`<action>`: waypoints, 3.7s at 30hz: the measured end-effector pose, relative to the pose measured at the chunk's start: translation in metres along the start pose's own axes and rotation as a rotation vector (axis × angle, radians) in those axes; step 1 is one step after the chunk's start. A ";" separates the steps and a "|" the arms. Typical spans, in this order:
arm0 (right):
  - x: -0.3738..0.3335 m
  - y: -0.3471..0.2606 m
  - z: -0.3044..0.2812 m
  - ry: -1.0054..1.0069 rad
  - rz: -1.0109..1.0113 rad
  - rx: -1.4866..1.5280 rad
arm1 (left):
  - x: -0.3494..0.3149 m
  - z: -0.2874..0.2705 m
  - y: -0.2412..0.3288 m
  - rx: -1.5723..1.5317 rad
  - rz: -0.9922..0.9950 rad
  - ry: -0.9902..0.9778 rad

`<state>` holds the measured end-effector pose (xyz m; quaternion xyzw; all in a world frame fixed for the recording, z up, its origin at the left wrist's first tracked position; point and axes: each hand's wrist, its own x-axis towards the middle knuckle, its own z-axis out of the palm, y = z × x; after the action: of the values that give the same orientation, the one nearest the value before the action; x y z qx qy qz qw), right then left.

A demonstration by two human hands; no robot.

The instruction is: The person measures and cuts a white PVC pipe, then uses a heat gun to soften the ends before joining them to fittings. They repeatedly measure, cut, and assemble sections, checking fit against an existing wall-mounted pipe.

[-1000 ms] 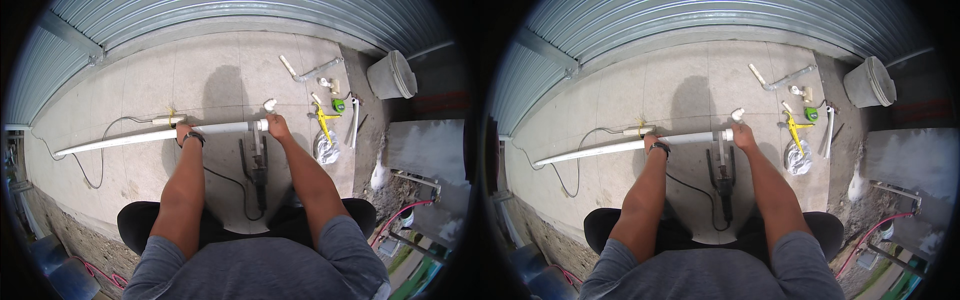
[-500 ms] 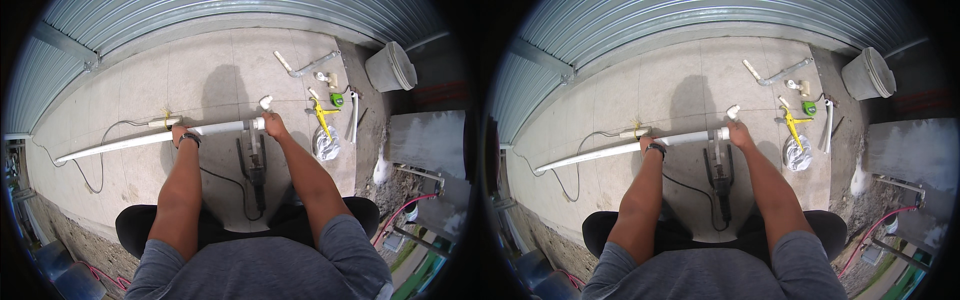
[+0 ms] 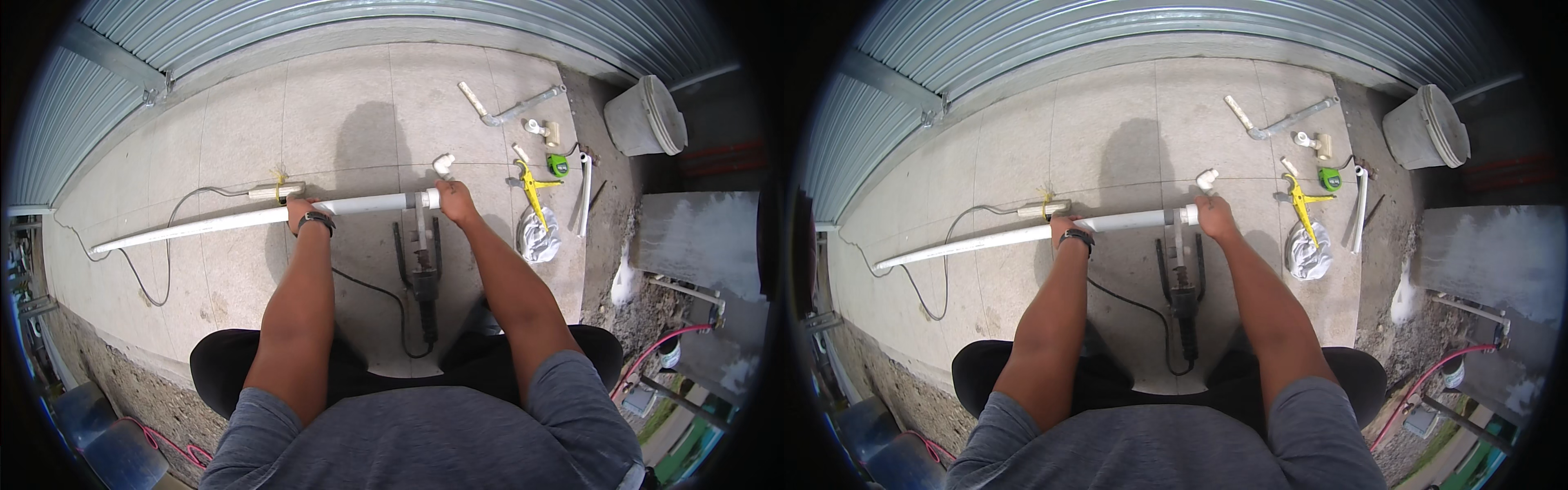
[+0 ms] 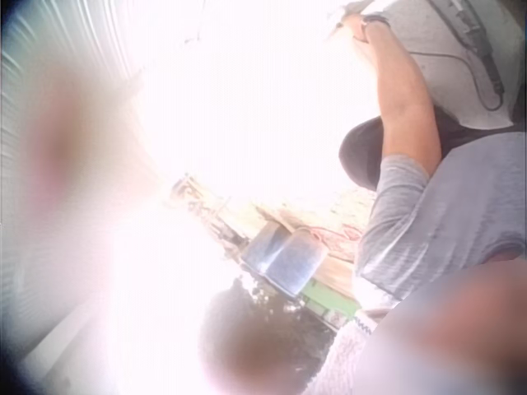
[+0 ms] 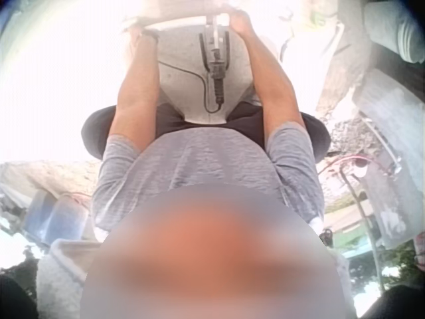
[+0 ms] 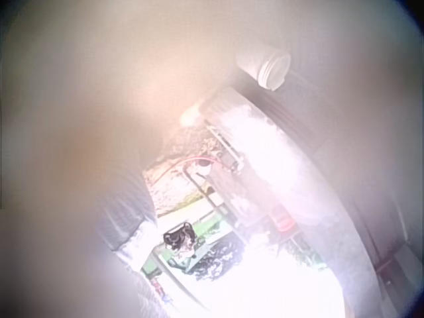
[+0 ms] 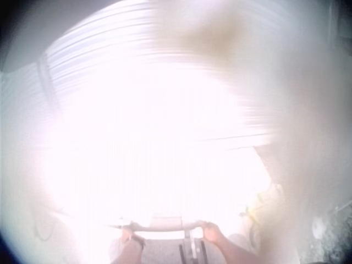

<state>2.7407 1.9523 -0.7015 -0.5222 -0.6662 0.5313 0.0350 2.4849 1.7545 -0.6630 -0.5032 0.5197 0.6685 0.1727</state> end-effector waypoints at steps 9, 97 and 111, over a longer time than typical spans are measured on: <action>-0.003 0.000 -0.002 0.006 0.016 -0.018 | 0.000 0.005 -0.005 -0.111 0.040 0.016; -0.014 -0.045 -0.010 -0.215 0.516 0.148 | 0.021 -0.009 -0.012 -0.258 -0.003 -0.332; -0.013 -0.051 -0.014 -0.277 0.561 0.153 | 0.027 -0.013 -0.016 -0.311 -0.015 -0.387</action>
<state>2.7215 1.9572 -0.6509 -0.6039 -0.4529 0.6348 -0.1648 2.4910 1.7419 -0.6940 -0.3901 0.3641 0.8231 0.1943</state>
